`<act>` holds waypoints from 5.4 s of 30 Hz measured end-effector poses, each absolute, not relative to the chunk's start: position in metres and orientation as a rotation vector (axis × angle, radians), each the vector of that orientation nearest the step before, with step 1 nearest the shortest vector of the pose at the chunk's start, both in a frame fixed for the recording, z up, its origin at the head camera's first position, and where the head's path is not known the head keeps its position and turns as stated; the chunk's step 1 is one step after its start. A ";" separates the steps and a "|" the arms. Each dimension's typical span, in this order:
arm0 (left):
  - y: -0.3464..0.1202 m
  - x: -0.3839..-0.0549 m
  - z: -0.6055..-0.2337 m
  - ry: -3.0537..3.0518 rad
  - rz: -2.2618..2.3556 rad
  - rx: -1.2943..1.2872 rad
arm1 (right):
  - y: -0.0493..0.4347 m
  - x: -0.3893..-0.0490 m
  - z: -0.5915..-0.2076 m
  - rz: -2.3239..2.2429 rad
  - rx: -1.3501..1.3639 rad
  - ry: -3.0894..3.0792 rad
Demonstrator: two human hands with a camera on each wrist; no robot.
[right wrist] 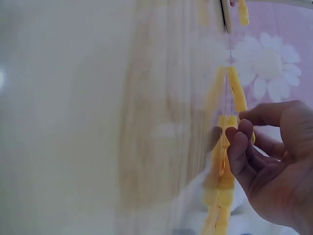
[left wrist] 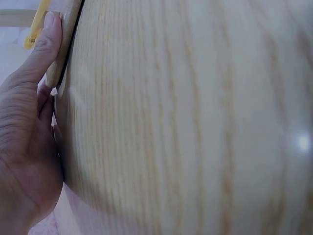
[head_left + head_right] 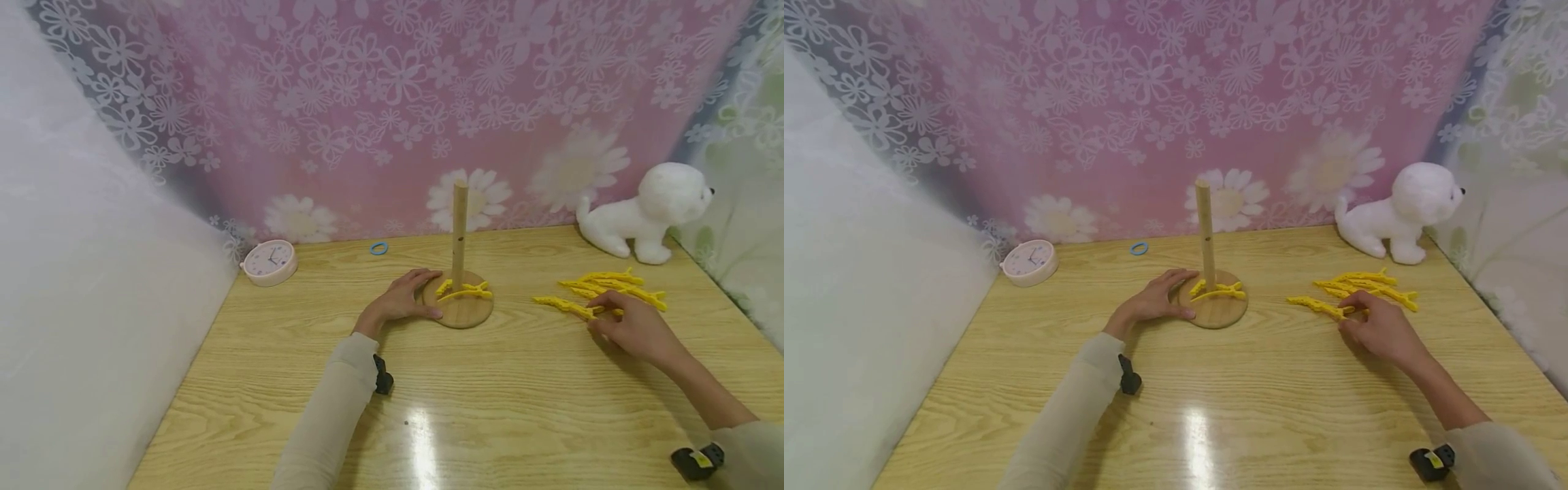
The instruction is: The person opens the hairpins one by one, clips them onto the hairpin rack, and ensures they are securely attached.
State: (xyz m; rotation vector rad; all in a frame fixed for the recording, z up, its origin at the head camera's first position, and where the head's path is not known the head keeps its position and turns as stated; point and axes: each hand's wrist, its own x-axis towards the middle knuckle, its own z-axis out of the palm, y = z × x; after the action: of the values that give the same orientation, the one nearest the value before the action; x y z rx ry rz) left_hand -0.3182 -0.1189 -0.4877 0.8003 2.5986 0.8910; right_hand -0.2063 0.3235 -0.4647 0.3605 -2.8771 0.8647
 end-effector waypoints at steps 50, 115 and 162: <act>-0.120 -0.318 -0.485 2.595 0.916 0.789 | 0.207 -0.262 -0.444 1.251 0.396 -2.667; -0.119 -0.316 -0.486 2.600 0.931 0.768 | 0.169 -0.284 -0.450 1.011 0.713 -2.713; -0.118 -0.314 -0.485 2.597 0.969 0.778 | 0.271 -0.251 -0.454 1.257 0.563 -2.929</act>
State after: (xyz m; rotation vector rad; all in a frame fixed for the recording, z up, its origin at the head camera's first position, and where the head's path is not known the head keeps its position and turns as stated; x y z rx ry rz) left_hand -0.3142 -0.1176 -0.4855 0.7778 2.5972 0.9689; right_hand -0.2510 0.2708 -0.4543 0.5628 -2.9286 1.2573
